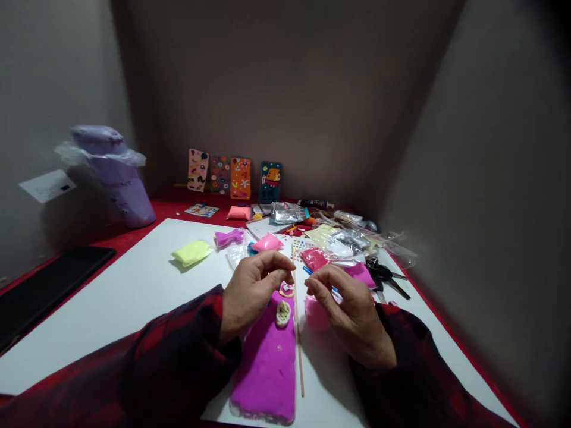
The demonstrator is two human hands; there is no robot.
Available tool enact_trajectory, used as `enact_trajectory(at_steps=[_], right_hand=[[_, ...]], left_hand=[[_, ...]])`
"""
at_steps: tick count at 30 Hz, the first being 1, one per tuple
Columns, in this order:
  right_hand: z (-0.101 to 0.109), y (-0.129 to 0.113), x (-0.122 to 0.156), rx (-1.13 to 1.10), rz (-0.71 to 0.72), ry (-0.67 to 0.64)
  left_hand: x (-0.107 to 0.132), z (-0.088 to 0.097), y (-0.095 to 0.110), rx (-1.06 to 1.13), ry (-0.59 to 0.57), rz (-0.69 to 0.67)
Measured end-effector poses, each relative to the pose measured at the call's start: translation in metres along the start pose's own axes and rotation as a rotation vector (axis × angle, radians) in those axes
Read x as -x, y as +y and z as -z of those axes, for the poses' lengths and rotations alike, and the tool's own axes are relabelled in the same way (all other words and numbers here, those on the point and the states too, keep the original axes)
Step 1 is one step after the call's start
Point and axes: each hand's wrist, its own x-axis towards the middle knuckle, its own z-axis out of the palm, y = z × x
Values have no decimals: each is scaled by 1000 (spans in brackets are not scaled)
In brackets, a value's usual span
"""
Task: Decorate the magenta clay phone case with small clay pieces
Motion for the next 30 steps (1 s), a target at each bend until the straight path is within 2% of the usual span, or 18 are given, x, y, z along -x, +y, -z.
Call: enact_trajectory(at_steps=[5,10,15,22,25,30], right_hand=[[-2,4,2,-66,-44,-11],[0,2,1,-115,-94,-53],[0,1,0,-110,-88,-59],[-2,2,1,-139,-92,-87],[0,1,2,-166,-125,-91],[2,1,3,-242,-192,-66]], left_hand=[[0,1,-1,-3,2,82],[1,-1,-1,-33,-13,77],[6,-6,2,-132,-73,-71],[7,-6,1,-294,-45,-281],[6,-5,0,-308,-44,-257],[6,-5,0,-228,-28,-120]])
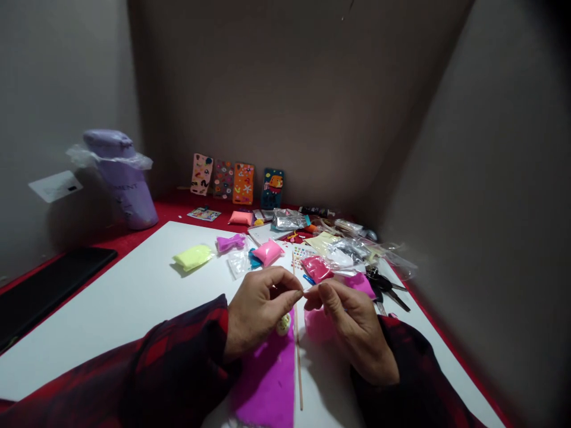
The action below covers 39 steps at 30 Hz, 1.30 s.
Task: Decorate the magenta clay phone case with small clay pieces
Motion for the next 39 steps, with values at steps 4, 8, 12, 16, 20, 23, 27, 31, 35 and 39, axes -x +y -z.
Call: enact_trajectory(at_steps=[4,8,12,16,20,23,27,31,35,39], right_hand=[[-1,-2,1,34,-2,2],[-3,-3,1,75,44,15],[-3,-2,1,75,67,25],[-3,-2,1,68,55,26],[-3,-3,1,83,66,19],[-3,-4,1,99,70,7],[-3,-5,1,107,81,-3],[-3,-5,1,116,79,-8],[-3,-6,2,128,75,-3],[-3,-6,2,117,77,-9]], left_hand=[[0,0,-1,38,-7,62],[0,0,-1,40,-17,66],[-1,2,-1,49,-15,56],[-1,3,1,70,9,78],[0,2,0,91,2,65],[0,2,-1,103,-23,50],[0,2,0,55,-40,24],[0,2,0,52,-32,29],[0,3,0,123,14,60],[-2,4,2,263,57,132]])
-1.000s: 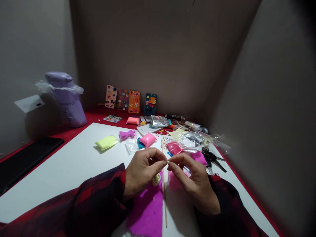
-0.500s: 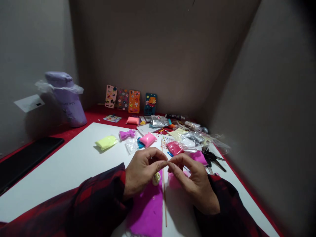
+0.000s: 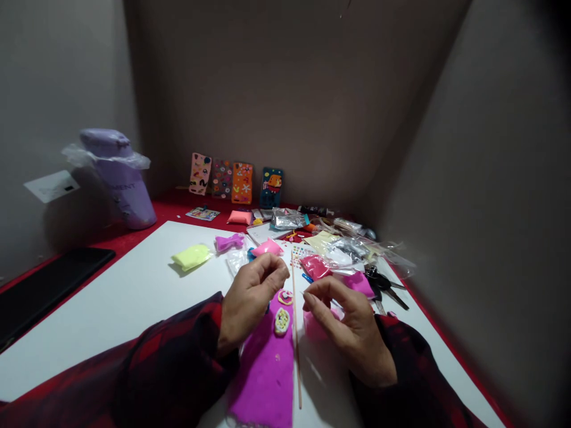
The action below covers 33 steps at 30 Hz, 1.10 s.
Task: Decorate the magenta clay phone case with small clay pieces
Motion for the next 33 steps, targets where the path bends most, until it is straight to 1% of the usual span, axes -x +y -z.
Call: enact_trajectory(at_steps=[2,5,7,9,13,20,28,33], right_hand=[[0,0,0,1,-3,0],[0,0,0,5,-2,3],[-1,-1,0,6,6,9],[-2,0,-1,7,10,13],[-2,0,0,11,3,14],[-1,1,1,-14,14,12],[0,1,0,0,19,15],[0,0,-1,12,19,15]], left_hand=[[-1,0,2,124,-19,75],[-1,1,5,316,-77,205],[-2,2,8,385,-110,271],[-3,3,9,430,-136,305],[-6,6,9,535,-141,337],[-8,6,6,590,-41,398],[-7,9,4,636,-41,404],[-6,12,8,700,-56,446]])
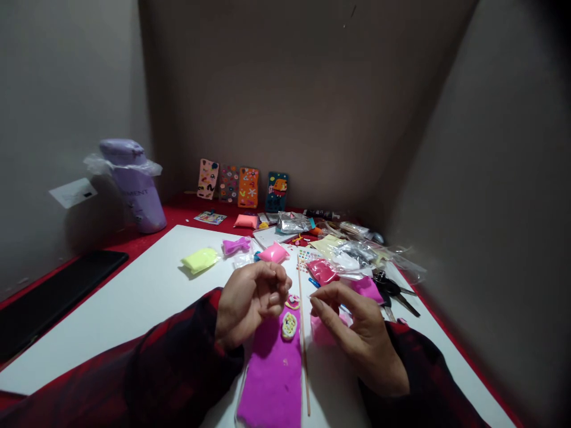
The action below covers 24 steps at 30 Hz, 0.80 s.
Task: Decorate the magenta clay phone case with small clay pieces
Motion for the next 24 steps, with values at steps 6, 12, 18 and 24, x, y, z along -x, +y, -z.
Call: enact_trajectory(at_steps=[6,12,18,24], right_hand=[[0,0,0,-8,-10,-1],[0,-2,-1,-5,-7,-2],[0,-1,0,-8,0,6],[0,-1,1,4,20,21]], left_hand=[[0,-3,1,-22,-7,15],[-2,-1,-5,-136,30,-39],[3,-5,-5,-151,6,15],[-1,-3,-12,-284,-52,-52]])
